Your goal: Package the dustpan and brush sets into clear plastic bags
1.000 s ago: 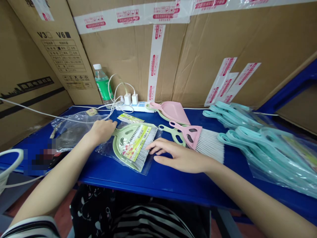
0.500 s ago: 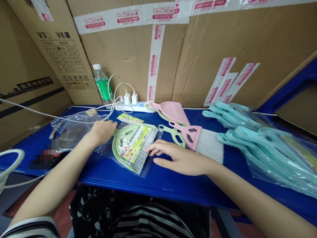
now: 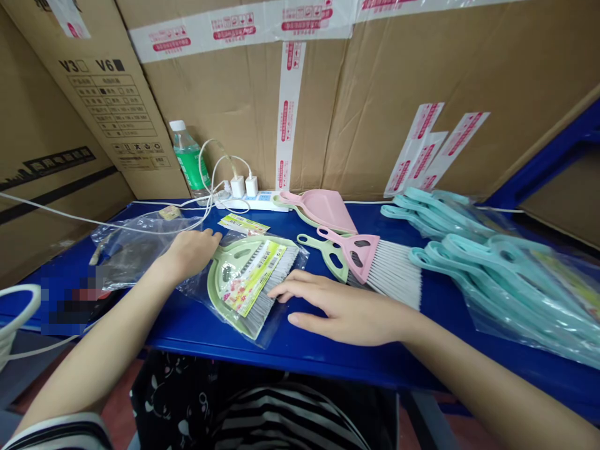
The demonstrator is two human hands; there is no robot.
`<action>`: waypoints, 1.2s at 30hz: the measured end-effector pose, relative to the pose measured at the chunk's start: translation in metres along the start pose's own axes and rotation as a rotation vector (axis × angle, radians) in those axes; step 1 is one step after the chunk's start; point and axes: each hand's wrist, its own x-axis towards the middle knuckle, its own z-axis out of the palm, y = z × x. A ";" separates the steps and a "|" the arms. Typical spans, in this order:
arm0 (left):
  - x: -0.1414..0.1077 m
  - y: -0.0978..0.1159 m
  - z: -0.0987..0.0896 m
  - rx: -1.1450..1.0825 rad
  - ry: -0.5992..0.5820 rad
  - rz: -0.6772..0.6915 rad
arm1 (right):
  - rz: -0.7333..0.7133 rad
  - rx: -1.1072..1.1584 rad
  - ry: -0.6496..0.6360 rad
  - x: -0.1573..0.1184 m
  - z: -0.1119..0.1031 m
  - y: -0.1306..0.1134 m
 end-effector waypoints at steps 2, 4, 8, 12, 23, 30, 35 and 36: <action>0.000 0.000 0.001 -0.010 0.009 0.003 | 0.001 0.004 -0.016 0.000 0.000 -0.001; 0.000 0.000 0.001 -0.015 0.011 0.005 | -0.004 0.000 -0.017 0.000 -0.001 0.000; -0.001 0.000 0.000 -0.014 0.000 0.002 | -0.016 0.005 0.009 0.001 -0.001 0.003; -0.001 0.000 -0.001 -0.030 -0.006 -0.008 | -0.032 0.074 0.048 0.002 0.000 0.007; -0.002 0.000 -0.001 -0.049 -0.027 -0.023 | -0.016 0.124 0.077 0.005 -0.001 0.007; -0.002 -0.001 -0.001 -0.052 -0.032 -0.039 | 0.017 0.166 0.079 0.005 -0.002 0.009; -0.001 -0.002 0.001 -0.061 -0.029 -0.043 | 0.043 0.192 0.066 0.006 -0.003 0.009; -0.001 -0.002 0.001 -0.062 -0.030 -0.045 | 0.043 0.198 0.066 0.006 -0.003 0.010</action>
